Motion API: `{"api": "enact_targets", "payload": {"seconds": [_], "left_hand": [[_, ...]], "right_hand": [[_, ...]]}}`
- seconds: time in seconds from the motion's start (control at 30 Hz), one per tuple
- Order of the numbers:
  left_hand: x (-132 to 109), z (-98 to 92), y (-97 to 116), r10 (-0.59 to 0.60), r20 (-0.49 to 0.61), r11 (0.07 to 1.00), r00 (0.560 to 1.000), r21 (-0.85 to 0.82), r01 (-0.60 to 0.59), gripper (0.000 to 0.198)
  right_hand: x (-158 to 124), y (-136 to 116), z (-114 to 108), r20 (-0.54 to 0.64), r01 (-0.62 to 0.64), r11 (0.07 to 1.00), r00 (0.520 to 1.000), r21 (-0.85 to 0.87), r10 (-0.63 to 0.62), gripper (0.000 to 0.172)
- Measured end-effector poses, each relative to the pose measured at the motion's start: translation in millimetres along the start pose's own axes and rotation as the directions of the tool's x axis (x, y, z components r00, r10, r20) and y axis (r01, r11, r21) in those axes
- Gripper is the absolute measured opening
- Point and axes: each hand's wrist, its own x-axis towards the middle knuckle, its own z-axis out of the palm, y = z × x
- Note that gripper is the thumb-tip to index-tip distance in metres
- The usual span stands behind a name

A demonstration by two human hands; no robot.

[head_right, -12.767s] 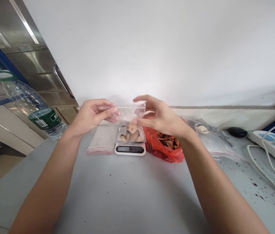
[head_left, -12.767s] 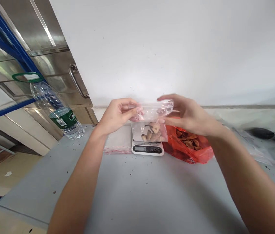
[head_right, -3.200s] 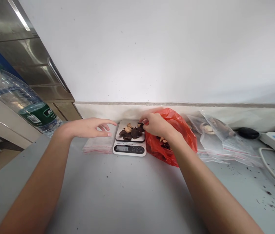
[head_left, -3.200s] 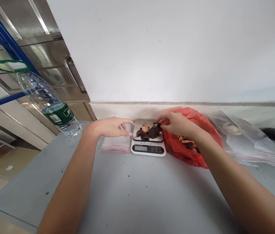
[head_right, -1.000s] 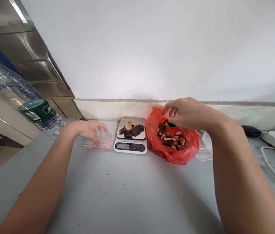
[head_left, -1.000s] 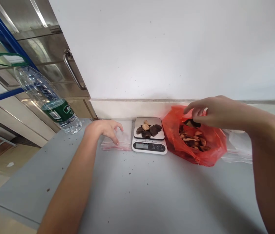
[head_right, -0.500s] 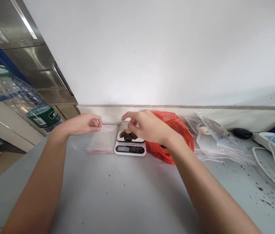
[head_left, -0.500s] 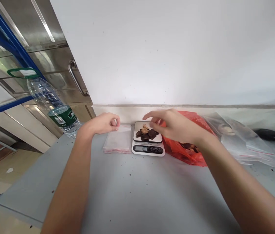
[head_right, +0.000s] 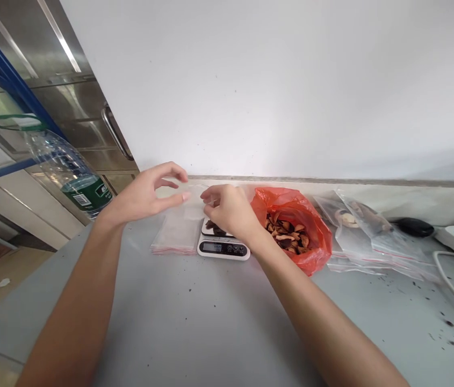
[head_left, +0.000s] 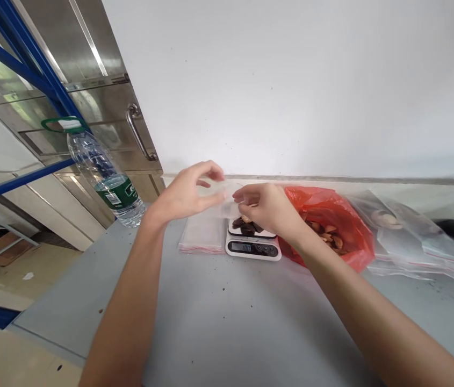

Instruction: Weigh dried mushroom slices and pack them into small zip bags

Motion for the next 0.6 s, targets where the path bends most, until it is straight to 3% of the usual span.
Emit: {"api": "enact_targets", "payload": {"seconds": [0.07,0.13,0.17,0.27,0.33,0.47,0.6], "left_hand": [[1.3,2.0,-0.4,0.020,0.176,1.000,0.984,-0.023,-0.017,0.091],[3.5,5.1,-2.0,0.000,0.319,1.000,0.948,-0.009,0.003,0.125],[4.9,6.9,-3.2,-0.006,0.346,1.000,0.938,-0.006,0.009,0.126],[8.8,11.6,-7.1,-0.024,0.329,1.000,0.944,0.009,0.022,0.103],[11.0,13.9,-8.5,-0.044,0.305,0.999,0.951,0.031,0.036,0.097],[13.8,16.7,-7.1,-0.007,0.297,1.000,0.955,0.012,0.003,0.104],[13.0,12.2,-16.0,-0.024,0.273,0.999,0.962,0.040,0.014,0.082]], "right_hand": [[1.7,1.5,-0.2,-0.025,-0.001,0.995,1.000,0.103,0.003,0.023],[3.5,4.2,-0.7,-0.034,0.033,0.986,0.999,0.162,-0.028,0.010],[4.4,5.7,-1.3,-0.052,0.070,0.983,0.997,0.168,-0.062,0.008],[6.2,9.4,-5.4,-0.067,0.143,0.976,0.989,0.165,-0.133,0.024],[6.2,10.3,-9.9,-0.017,0.125,0.970,0.992,0.209,-0.124,0.030],[5.3,8.6,-17.5,0.051,0.119,0.966,0.990,0.228,-0.134,0.031],[7.0,9.6,-21.4,0.114,0.095,0.984,0.987,0.152,-0.113,0.031]]}}
